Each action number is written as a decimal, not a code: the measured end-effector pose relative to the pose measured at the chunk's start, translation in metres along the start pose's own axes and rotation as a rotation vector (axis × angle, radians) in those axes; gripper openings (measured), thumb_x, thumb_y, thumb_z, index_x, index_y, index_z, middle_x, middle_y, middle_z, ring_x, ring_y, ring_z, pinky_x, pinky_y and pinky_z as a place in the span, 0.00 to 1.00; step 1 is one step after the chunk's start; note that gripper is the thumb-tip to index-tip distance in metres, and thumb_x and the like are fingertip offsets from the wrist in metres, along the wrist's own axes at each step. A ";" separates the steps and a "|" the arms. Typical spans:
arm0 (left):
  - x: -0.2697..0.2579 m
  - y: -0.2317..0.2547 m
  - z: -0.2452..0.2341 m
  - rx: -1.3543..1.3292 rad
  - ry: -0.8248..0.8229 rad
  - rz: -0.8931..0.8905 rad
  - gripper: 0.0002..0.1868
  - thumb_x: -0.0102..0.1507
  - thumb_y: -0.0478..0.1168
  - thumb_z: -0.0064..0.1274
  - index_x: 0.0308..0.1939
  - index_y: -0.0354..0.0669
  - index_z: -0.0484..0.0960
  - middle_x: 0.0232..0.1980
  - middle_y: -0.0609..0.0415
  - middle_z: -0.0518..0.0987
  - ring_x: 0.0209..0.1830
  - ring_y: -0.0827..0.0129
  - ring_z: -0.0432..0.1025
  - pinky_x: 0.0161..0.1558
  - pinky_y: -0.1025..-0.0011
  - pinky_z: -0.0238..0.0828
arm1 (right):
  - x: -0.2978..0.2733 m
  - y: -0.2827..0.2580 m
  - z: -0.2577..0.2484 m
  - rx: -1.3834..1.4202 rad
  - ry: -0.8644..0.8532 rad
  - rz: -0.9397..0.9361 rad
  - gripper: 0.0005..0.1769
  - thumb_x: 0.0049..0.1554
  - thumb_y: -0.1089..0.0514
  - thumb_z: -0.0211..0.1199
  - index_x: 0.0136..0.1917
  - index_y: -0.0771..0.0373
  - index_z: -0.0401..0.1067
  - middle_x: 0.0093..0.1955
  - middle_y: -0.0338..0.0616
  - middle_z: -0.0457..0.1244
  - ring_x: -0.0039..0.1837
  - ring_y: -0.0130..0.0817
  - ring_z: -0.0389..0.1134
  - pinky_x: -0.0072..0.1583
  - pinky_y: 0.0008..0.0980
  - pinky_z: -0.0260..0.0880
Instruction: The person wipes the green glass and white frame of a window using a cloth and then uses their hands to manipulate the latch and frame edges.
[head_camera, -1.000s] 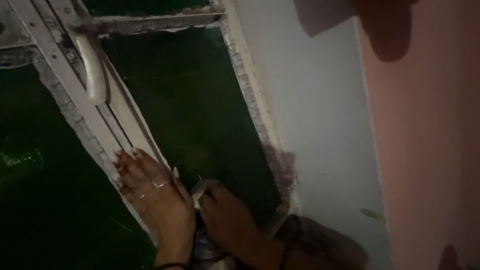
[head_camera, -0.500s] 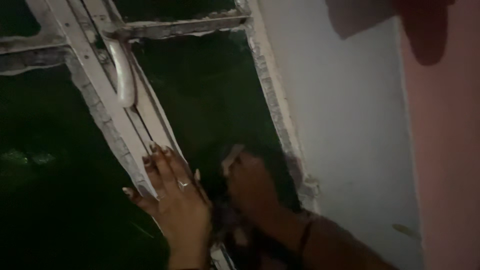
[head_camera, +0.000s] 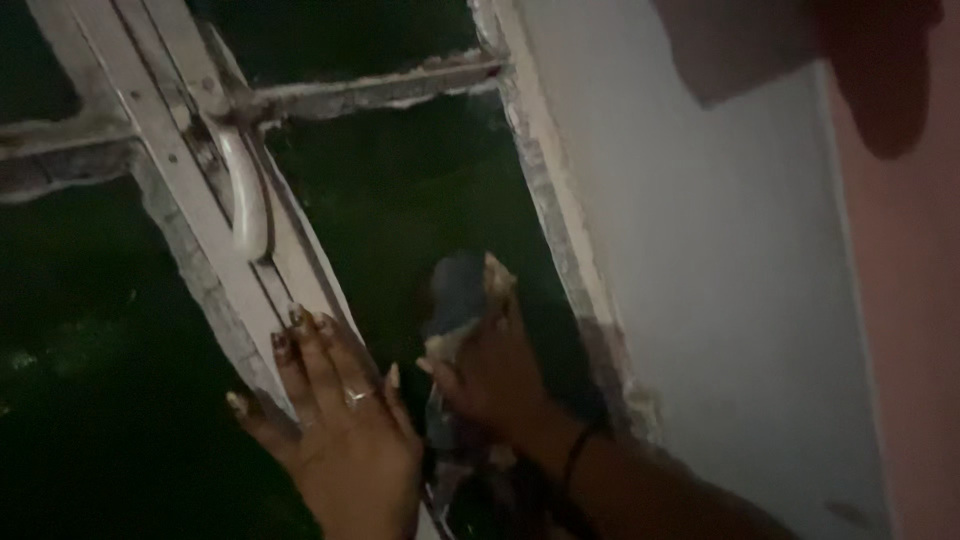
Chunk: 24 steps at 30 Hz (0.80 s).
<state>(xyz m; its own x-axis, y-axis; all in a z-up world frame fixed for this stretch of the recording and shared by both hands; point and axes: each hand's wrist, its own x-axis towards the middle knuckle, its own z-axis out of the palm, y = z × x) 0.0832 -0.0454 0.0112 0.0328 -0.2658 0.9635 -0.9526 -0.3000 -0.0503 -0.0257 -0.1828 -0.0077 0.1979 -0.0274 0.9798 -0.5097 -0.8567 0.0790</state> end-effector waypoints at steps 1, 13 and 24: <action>0.010 -0.003 -0.001 -0.005 0.012 0.010 0.37 0.70 0.52 0.36 0.78 0.30 0.58 0.83 0.37 0.54 0.85 0.49 0.44 0.76 0.29 0.26 | 0.000 0.002 0.000 0.036 -0.007 0.001 0.24 0.60 0.41 0.61 0.50 0.64 0.79 0.74 0.85 0.48 0.78 0.83 0.40 0.74 0.76 0.38; 0.045 -0.008 0.007 0.082 0.059 0.041 0.40 0.68 0.55 0.38 0.79 0.33 0.58 0.83 0.39 0.55 0.84 0.48 0.46 0.76 0.32 0.30 | -0.023 0.001 0.029 0.014 -0.039 0.150 0.22 0.55 0.53 0.62 0.50 0.78 0.73 0.62 0.85 0.56 0.67 0.79 0.56 0.73 0.73 0.45; 0.052 -0.002 0.012 0.119 -0.009 0.003 0.44 0.63 0.59 0.42 0.76 0.33 0.64 0.82 0.40 0.57 0.83 0.51 0.47 0.75 0.33 0.38 | 0.005 0.009 0.002 0.202 -0.428 0.145 0.10 0.55 0.55 0.57 0.40 0.61 0.76 0.40 0.56 0.68 0.53 0.58 0.68 0.76 0.57 0.57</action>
<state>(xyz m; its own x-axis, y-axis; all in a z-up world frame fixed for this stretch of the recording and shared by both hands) 0.0900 -0.0700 0.0584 0.0329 -0.2750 0.9609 -0.9103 -0.4053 -0.0848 -0.0274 -0.1920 -0.0023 0.4851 -0.3265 0.8112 -0.3936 -0.9099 -0.1308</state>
